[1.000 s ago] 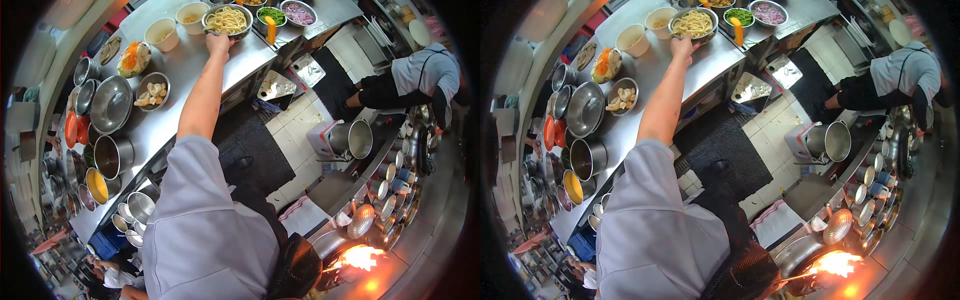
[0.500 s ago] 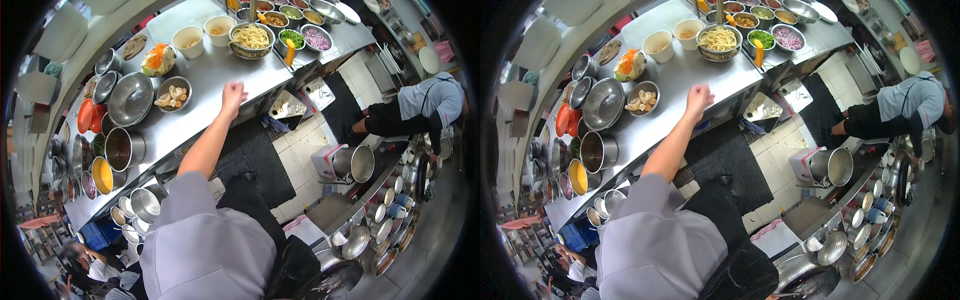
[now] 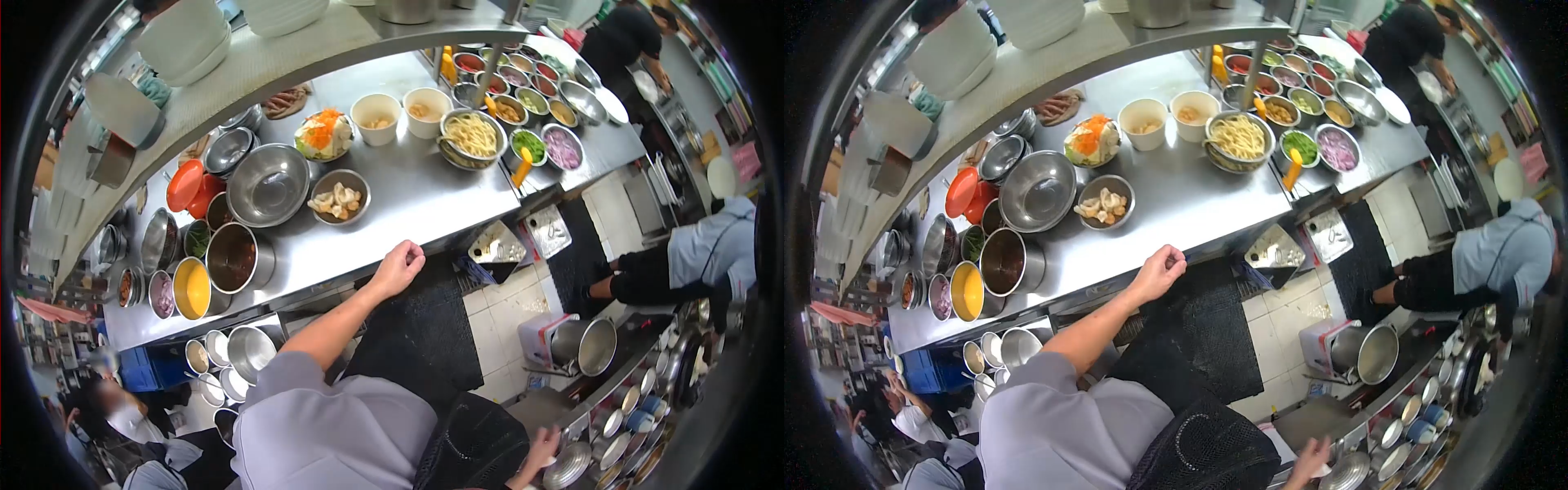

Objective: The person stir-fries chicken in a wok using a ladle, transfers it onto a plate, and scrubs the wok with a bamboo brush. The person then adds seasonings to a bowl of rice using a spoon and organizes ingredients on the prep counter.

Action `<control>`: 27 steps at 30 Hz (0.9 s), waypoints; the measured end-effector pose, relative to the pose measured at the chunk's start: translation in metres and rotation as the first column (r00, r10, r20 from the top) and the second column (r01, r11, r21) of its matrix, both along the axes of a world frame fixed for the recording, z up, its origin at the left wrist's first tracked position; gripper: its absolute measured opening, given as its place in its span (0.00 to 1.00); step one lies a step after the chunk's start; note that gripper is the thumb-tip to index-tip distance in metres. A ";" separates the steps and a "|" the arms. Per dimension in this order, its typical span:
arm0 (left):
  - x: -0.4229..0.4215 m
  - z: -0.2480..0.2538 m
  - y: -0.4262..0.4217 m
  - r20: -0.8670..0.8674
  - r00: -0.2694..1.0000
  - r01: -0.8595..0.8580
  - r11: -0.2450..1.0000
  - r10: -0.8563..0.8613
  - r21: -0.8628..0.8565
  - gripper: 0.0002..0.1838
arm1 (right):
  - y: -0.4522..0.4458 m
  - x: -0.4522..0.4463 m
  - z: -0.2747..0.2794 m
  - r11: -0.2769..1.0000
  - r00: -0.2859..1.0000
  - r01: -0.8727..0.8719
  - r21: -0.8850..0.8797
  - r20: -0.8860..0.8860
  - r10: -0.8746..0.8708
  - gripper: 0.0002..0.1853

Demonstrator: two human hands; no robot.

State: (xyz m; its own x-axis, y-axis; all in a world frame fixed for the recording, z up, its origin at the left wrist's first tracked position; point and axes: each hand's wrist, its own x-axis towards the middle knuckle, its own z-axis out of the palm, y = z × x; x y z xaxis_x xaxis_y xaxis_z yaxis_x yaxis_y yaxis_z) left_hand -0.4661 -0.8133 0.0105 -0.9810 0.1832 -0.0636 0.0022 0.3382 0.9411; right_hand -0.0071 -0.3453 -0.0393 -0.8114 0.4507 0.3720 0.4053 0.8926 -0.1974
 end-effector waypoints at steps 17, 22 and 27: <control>-0.219 0.046 -0.070 -0.454 0.872 -0.364 0.864 0.183 -0.349 0.21 | -0.108 -0.404 0.003 0.670 0.845 0.196 -0.716 0.470 0.255 0.23; -0.179 0.069 -0.118 -0.188 0.926 -0.379 0.803 0.329 -0.460 0.18 | -0.160 -0.493 0.059 0.718 0.764 -0.138 -0.683 0.388 0.515 0.21; -0.108 0.080 -0.164 -0.009 0.916 -0.342 0.766 0.402 -0.545 0.21 | -0.256 -0.572 0.073 0.375 0.516 -0.431 -0.821 0.117 0.849 0.19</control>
State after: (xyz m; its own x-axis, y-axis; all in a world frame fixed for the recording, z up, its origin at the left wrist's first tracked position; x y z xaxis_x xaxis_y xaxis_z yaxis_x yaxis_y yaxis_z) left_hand -0.5737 -0.9776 0.0909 -0.9472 -0.2861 -0.1446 -0.3135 0.7320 0.6049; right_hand -0.5789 -0.6010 0.0334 -0.8883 -0.3808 -0.2569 -0.0295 0.6054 -0.7954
